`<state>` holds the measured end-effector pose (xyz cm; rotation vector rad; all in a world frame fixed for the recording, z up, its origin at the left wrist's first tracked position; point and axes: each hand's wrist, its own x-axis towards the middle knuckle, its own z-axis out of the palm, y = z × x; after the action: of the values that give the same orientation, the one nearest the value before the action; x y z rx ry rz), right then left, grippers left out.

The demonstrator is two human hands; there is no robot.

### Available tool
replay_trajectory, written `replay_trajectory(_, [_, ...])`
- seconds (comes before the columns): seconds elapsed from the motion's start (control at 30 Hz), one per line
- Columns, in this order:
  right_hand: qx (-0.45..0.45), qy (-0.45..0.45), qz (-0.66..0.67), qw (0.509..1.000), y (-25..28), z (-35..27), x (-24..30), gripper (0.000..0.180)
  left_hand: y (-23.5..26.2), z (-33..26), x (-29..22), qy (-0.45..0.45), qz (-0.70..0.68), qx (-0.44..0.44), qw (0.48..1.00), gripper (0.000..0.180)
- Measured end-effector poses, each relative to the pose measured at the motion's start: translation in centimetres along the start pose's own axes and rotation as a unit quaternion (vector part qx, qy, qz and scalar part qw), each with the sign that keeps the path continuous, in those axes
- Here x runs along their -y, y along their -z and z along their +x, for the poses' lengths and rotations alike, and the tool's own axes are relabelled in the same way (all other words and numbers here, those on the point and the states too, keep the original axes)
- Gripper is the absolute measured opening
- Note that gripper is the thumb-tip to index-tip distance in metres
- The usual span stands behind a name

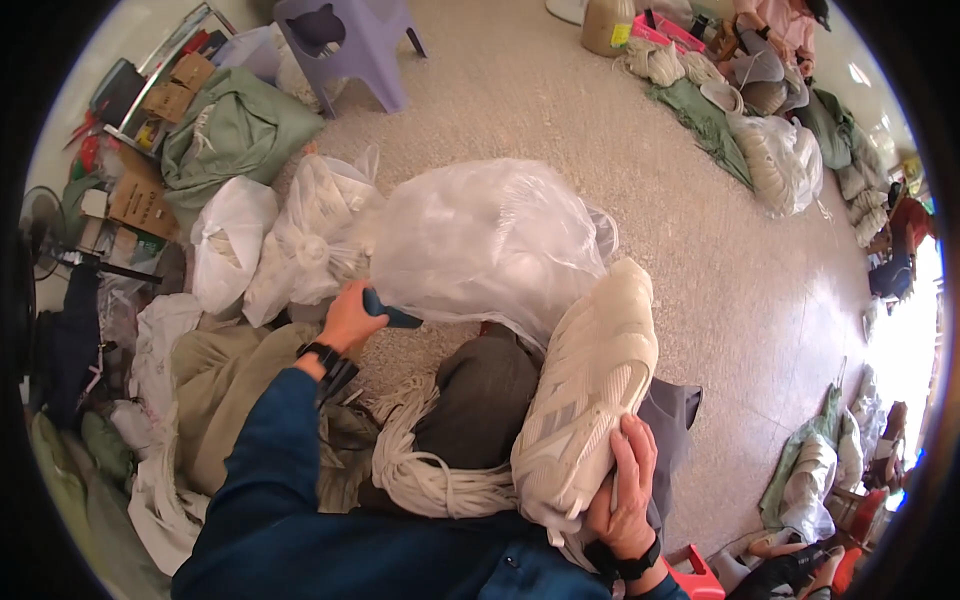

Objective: Packing shoe insoles, laces, and shoes into plastic bags and sealing them.

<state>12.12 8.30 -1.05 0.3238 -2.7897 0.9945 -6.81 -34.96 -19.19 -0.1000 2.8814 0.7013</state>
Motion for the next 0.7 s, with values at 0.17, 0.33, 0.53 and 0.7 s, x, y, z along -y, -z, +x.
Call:
replay_trajectory(0.17, [0.04, 0.001, 0.062, 0.997, 1.6, 0.8, 2.4, 0.059, 16.5, -10.6, -7.2, -0.095, -0.033, -0.079, 0.992, 0.063])
replay_trajectory(0.33, [0.206, 0.046, 0.104, 0.972, 8.1, 1.1, 3.8, 0.057, 25.9, -17.5, -15.3, -0.235, -0.17, -0.109, 0.951, 0.065])
replay_trajectory(0.53, [0.052, 0.064, 0.15, 0.985, 10.2, 2.8, 10.2, 0.034, 22.2, -19.0, -19.5, -0.388, -0.167, -0.04, 0.906, 0.071])
replay_trajectory(0.7, [0.053, 0.157, 0.146, 0.975, 7.2, 3.5, 13.5, 0.035, 17.6, -20.6, -21.0, -0.368, -0.27, -0.077, 0.887, 0.08])
